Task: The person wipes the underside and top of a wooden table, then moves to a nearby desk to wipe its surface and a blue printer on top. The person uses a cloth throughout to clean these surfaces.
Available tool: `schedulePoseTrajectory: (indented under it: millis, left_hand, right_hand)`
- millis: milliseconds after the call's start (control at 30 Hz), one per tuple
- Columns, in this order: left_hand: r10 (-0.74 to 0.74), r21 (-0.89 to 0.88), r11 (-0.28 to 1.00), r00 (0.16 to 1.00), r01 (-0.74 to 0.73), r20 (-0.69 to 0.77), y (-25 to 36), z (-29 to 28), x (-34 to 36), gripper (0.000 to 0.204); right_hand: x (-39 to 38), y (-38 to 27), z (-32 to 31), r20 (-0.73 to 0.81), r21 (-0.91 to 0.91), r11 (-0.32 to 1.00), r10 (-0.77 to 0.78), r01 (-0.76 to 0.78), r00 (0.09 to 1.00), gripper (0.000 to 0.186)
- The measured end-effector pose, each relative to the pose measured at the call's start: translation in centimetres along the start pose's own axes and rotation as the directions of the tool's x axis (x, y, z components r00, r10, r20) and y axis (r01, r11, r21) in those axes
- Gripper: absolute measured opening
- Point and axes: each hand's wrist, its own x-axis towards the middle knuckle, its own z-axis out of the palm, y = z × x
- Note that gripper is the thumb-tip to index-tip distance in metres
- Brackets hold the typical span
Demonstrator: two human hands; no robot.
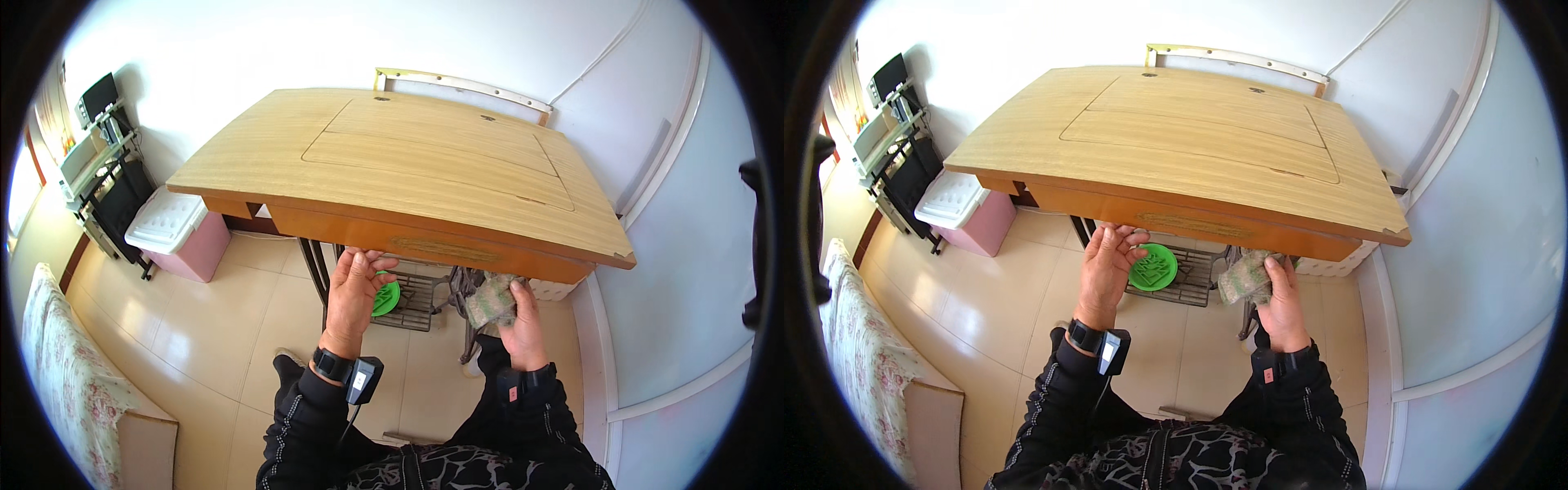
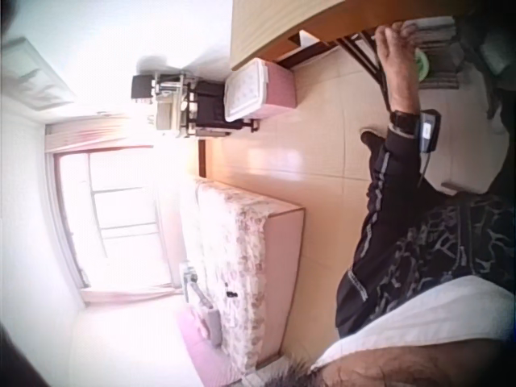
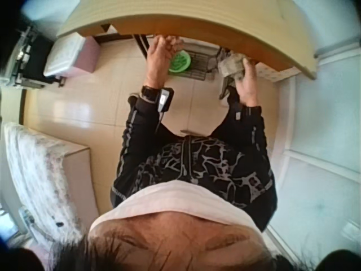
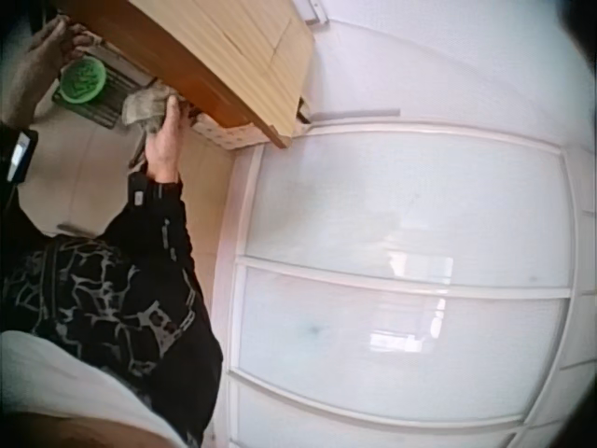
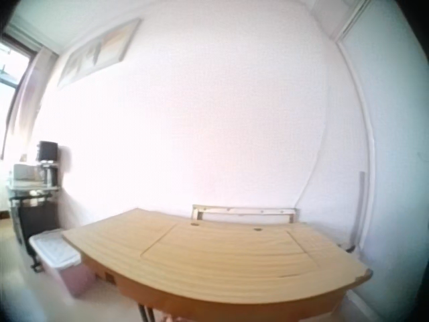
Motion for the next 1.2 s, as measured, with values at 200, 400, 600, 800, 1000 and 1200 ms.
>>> schedulePoseTrajectory:
  millis: [200, 400, 600, 800, 1000, 1200]
  left_hand:
    - [0.031, -0.062, 0.998, 0.999, -0.029, 0.024, -1.2, -0.4, 1.1, 0.03]
    - [0.043, -0.14, 0.989, 0.999, -0.041, 0.011, -2.6, -0.7, 1.2, 0.028]
    - [0.036, -0.161, 0.987, 0.999, -0.03, 0.032, -2.8, -1.2, 1.4, 0.028]
    - [0.023, -0.23, 0.973, 1.0, -0.023, -0.001, -3.0, -1.1, 1.5, 0.026]
    - [0.037, -0.201, 0.979, 0.997, -0.023, 0.063, -3.2, -1.9, 1.7, 0.027]
    - [0.042, -0.189, 0.981, 0.997, -0.029, 0.065, -3.3, -2.2, 1.8, 0.031]
  right_hand:
    - [1.2, 0.1, -1.0, 0.038, -0.034, 0.999, -0.03, 0.031, 0.999, 0.037]
    - [1.8, 1.8, -2.6, 0.018, 0.055, 0.998, -0.032, 0.031, 0.999, 0.027]
    - [2.6, 2.8, -3.8, 0.066, 0.005, 0.997, -0.077, 0.077, 0.995, 0.025]
    - [2.8, 3.2, -3.5, 0.082, -0.056, 0.984, -0.166, 0.171, 0.983, 0.025]
    - [3.0, 3.3, -3.6, 0.103, -0.136, 0.967, -0.201, 0.214, 0.974, 0.022]
    - [3.1, 3.3, -3.8, 0.124, -0.18, 0.955, -0.214, 0.234, 0.969, 0.02]
